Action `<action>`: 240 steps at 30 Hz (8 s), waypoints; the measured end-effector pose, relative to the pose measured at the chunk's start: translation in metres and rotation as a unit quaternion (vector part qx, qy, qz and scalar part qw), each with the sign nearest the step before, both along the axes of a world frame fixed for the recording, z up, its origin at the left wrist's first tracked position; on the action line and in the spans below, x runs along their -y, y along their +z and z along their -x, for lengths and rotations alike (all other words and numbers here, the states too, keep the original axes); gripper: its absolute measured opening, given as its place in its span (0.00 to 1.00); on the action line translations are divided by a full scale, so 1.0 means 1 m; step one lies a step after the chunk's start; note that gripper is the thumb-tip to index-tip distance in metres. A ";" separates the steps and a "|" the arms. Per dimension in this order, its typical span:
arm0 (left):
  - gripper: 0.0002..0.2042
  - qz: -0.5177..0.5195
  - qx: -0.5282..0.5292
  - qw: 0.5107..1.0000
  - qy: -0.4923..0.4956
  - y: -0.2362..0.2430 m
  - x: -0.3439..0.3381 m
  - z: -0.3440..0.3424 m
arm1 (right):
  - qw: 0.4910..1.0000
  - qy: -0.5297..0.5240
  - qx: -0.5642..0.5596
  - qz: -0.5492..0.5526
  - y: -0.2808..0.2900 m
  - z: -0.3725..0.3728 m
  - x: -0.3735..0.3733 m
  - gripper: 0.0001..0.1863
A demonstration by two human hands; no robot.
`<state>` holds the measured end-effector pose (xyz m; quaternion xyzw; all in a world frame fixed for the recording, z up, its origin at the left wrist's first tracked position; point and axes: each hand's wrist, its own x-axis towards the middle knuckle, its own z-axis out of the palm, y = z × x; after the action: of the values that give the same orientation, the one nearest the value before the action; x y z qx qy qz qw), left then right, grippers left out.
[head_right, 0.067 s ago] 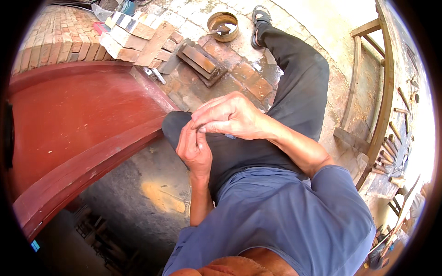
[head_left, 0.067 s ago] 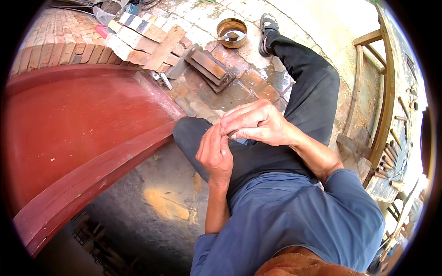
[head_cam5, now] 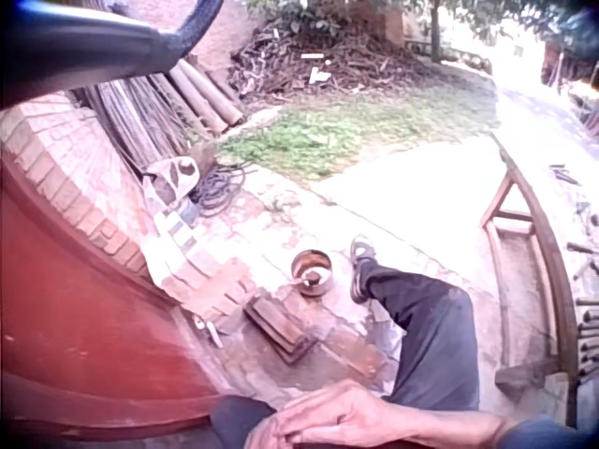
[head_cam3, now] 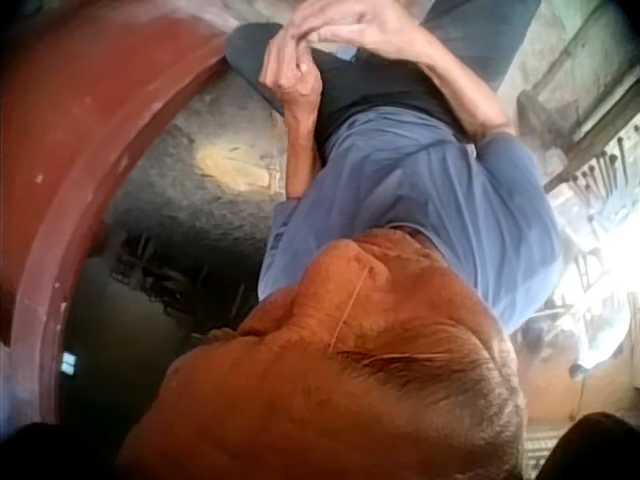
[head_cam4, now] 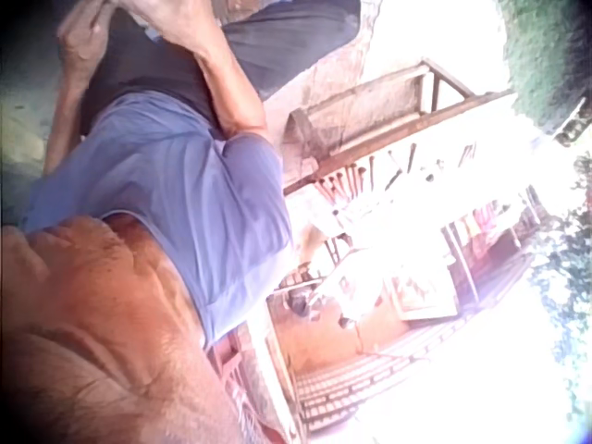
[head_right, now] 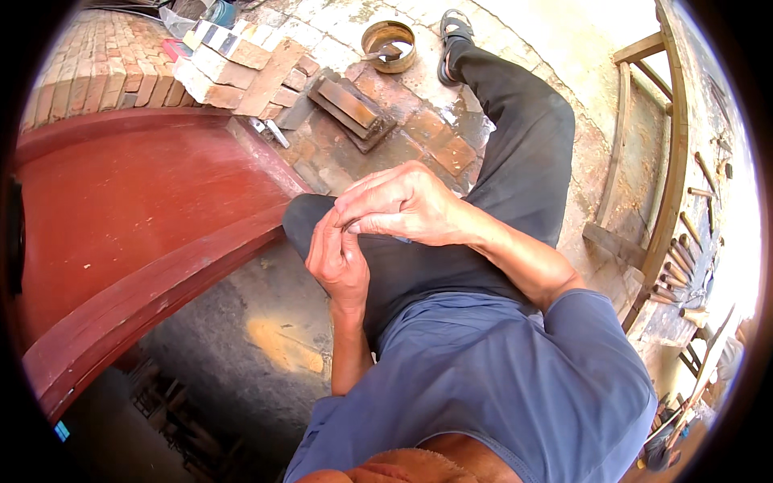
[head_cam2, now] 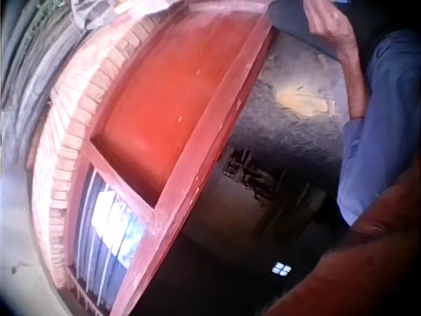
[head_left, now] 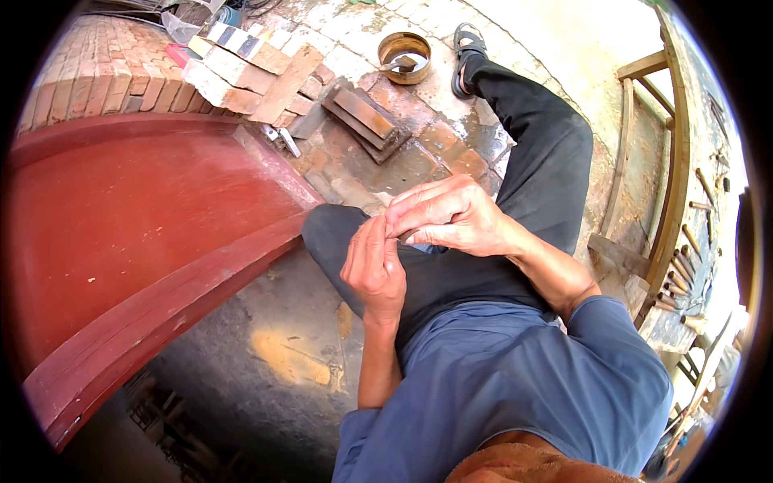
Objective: The person sits on the ground and sharpens several small metal rods one by one using a rectangular sharpening stone. They repeatedly rub the rod against the stone, occasionally dipping it into a small bowl of water, and inspecting the edge with their fingers before placing the finished rod on a nearby wooden table.
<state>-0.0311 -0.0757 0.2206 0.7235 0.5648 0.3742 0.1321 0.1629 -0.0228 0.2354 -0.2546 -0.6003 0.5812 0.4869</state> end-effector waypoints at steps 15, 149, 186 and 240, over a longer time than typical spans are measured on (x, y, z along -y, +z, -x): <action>0.13 0.012 -0.017 1.000 0.005 0.002 0.017 0.012 | 0.999 -0.029 0.016 -0.027 0.006 0.001 0.013 0.09; 0.21 0.402 -0.223 0.868 -0.185 -0.248 -0.168 0.002 | 0.799 -0.140 0.575 0.102 -0.289 0.049 -0.110 0.34; 0.27 0.411 -0.256 0.865 -0.129 -0.240 -0.177 0.011 | 0.768 -0.049 0.628 0.120 -0.276 0.044 -0.112 0.34; 0.19 0.391 -0.247 0.874 -0.148 -0.252 -0.181 0.010 | 0.786 -0.125 0.600 0.080 -0.292 0.059 -0.108 0.38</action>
<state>-0.0413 0.1053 -0.0316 0.7570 0.5656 -0.0914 0.3141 0.1041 0.0856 -0.0564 -0.6633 -0.6854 0.2911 0.0748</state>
